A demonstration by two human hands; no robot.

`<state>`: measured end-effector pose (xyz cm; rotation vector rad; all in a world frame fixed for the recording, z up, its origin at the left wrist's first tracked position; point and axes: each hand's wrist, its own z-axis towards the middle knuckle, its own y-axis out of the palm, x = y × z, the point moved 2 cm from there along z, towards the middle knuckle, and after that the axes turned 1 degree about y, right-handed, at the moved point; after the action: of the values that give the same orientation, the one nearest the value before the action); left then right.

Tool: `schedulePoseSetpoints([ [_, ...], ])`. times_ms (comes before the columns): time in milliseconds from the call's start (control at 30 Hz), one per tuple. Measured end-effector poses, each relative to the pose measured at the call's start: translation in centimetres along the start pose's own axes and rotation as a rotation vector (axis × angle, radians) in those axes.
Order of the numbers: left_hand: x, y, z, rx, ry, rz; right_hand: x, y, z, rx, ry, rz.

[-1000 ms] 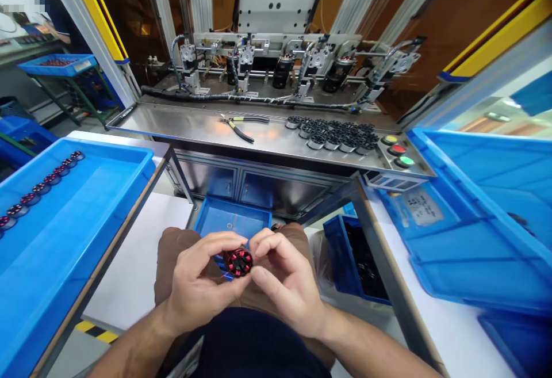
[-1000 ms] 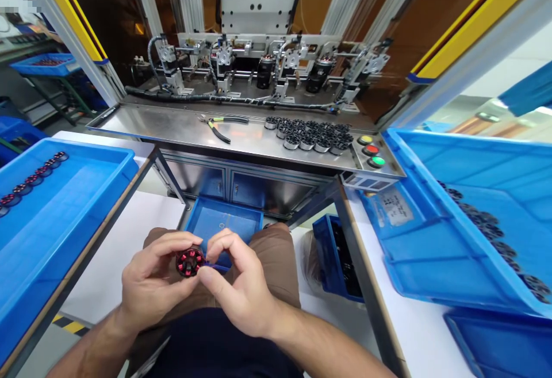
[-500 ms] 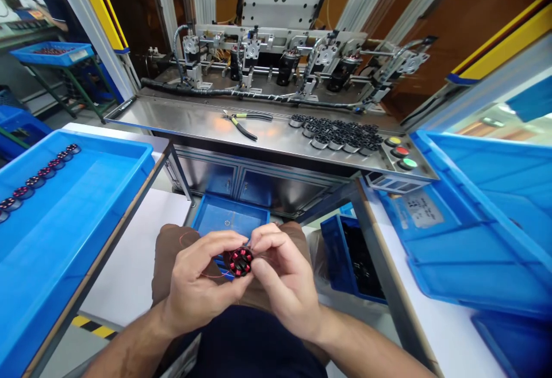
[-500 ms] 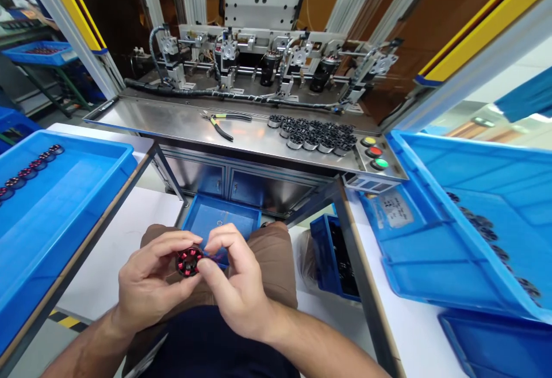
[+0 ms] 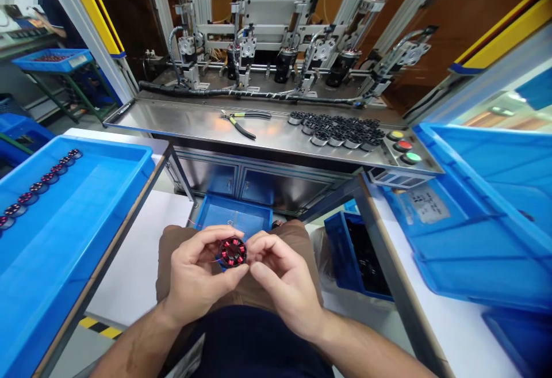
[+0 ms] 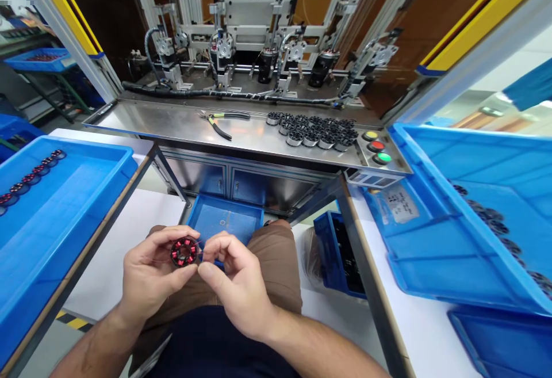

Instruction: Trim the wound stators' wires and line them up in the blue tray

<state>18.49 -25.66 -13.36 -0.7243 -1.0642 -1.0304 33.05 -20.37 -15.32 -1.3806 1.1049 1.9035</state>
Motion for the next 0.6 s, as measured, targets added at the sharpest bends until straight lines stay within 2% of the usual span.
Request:
schedulePoseSetpoints([
  [133,0.0,0.1,-0.1,-0.018,0.021,0.002,-0.5,-0.1,-0.3,0.062,-0.084,-0.080],
  [200,0.1,0.2,-0.2,-0.020,0.030,0.007,-0.6,-0.2,-0.3,0.085,-0.079,-0.086],
  [300,0.4,0.2,-0.2,-0.025,0.061,0.034,-0.9,-0.2,-0.2,0.049,-0.066,-0.072],
  [367,0.5,0.2,-0.3,-0.043,0.099,0.061,-1.2,-0.3,-0.2,0.026,-0.108,-0.103],
  [500,0.5,0.2,-0.4,-0.077,0.172,0.097,-1.6,-0.6,-0.6,0.077,-0.192,-0.191],
  [600,1.0,0.4,-0.2,-0.088,0.141,0.052,-2.0,-0.9,-0.6,0.020,-0.244,-0.201],
])
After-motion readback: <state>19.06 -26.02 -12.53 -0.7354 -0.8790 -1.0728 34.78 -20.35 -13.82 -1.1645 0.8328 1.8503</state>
